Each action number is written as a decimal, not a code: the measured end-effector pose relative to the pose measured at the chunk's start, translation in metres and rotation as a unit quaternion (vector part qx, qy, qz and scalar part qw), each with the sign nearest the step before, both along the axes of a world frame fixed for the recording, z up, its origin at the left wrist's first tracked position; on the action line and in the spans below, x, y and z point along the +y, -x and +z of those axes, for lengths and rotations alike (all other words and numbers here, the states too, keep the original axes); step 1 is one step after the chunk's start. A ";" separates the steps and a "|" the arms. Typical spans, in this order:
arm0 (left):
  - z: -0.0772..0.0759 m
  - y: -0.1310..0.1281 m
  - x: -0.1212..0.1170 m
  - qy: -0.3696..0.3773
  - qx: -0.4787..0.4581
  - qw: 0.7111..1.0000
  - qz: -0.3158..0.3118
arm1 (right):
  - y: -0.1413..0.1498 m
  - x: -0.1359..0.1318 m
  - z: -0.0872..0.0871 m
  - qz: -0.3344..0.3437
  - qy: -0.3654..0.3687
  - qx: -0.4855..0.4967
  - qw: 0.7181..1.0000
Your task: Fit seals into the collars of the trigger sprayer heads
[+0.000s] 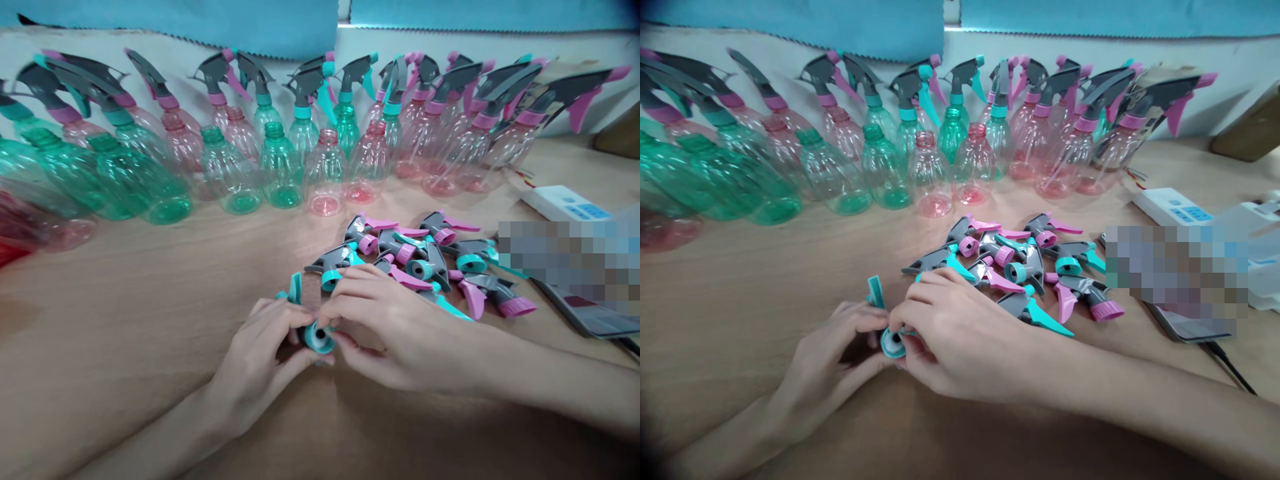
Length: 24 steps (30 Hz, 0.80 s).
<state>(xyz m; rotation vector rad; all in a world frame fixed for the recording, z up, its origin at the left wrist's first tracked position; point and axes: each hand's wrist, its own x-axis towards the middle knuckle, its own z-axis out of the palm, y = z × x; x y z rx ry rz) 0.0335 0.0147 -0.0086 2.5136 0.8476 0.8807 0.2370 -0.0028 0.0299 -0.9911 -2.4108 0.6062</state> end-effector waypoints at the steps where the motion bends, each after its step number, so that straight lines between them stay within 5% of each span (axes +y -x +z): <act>1: 0.000 0.000 0.000 -0.001 0.000 1.000 0.002 | 0.000 -0.001 0.000 0.002 -0.003 0.002 1.000; 12: -0.001 0.000 0.000 0.008 0.014 1.000 -0.016 | 0.006 -0.004 0.000 -0.013 -0.101 -0.064 0.993; 24: -0.002 0.000 -0.001 0.062 0.018 0.998 -0.020 | -0.006 0.012 -0.002 0.088 -0.063 -0.067 0.992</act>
